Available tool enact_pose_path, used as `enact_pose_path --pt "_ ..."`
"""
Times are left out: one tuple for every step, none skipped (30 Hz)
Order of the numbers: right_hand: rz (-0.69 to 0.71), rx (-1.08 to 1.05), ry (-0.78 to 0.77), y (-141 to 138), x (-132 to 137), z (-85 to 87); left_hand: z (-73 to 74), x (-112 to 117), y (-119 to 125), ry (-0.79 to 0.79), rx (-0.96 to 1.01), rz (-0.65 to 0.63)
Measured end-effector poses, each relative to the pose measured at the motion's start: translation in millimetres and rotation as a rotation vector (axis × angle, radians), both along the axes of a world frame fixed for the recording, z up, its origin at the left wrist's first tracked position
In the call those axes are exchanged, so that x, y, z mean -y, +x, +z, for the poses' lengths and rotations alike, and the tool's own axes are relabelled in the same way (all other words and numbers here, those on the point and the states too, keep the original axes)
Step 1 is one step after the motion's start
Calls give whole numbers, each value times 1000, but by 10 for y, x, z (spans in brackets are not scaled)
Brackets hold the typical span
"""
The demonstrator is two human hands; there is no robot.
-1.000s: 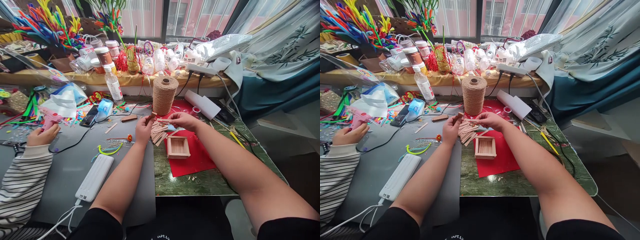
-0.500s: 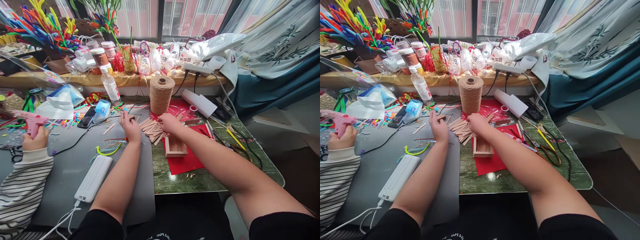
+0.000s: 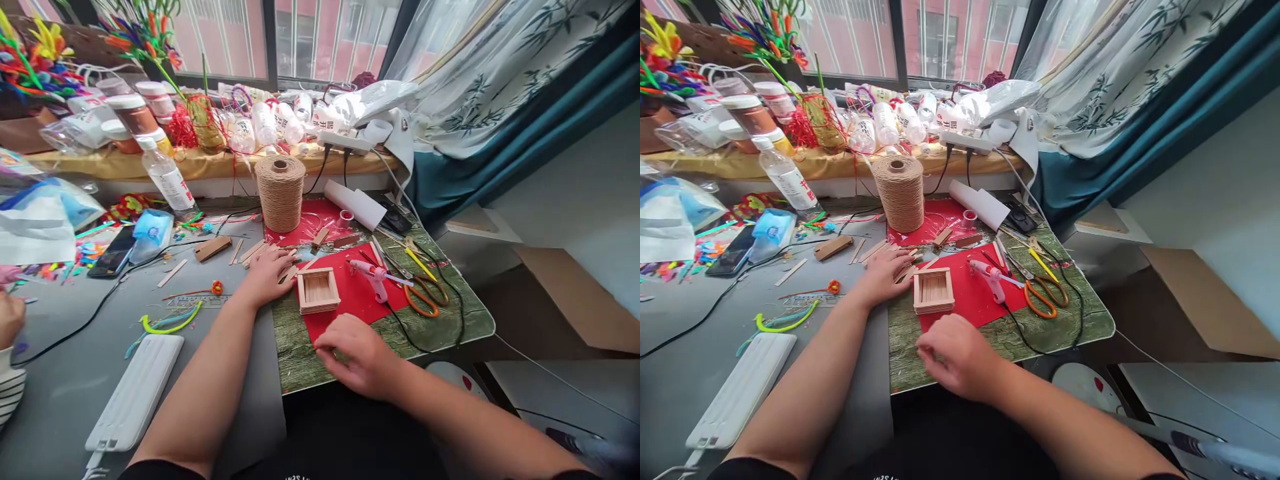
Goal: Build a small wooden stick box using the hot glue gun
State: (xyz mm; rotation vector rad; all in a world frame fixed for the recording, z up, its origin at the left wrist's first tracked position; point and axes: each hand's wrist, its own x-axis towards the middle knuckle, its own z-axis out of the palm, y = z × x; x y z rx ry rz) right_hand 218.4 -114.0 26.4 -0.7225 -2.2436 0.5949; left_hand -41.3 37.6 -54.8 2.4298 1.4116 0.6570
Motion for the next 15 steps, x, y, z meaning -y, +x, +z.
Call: enact_pose_path --pt "-62 -20 1 140 34 -67 -11 -1 1 -5 -31 -8" --pt "-126 -28 -13 288 51 -122 -21 -5 1 -9 -50 -7" --pt "-193 -43 -24 438 55 -168 -29 -11 2 -9 -59 3" --pt "-262 -60 -36 584 48 -213 -35 -18 1 -3 -60 25" --pt "-343 -72 -44 723 32 -260 -40 -27 -1 11 -54 54" --pt "-426 -90 -37 848 6 -315 -43 -37 -5 31 -47 85" --pt "-523 -115 -30 958 -29 -378 -44 -47 -10 52 -41 109" --pt "-622 -133 -32 1048 -74 -450 -45 -58 -17 71 -36 126" --pt "-713 -146 -60 1119 -127 -527 -46 -69 -25 85 -32 133" --pt "-784 -169 -99 1170 -187 -605 -47 -80 -33 95 -29 131" --pt "-833 -176 -148 1204 -254 -680 -48 -91 -41 102 -23 124" --pt "-855 -166 -196 1224 -324 -748 -50 -100 -48 109 -13 117" --pt "-850 -153 -240 1234 -397 -805 -50 -108 -54 119 1 114" --pt "-830 -142 -275 1237 -470 -849 -49 -113 -58 135 21 121" --pt "-802 -134 -297 1236 -542 -880 -44 -113 -60 153 43 133"
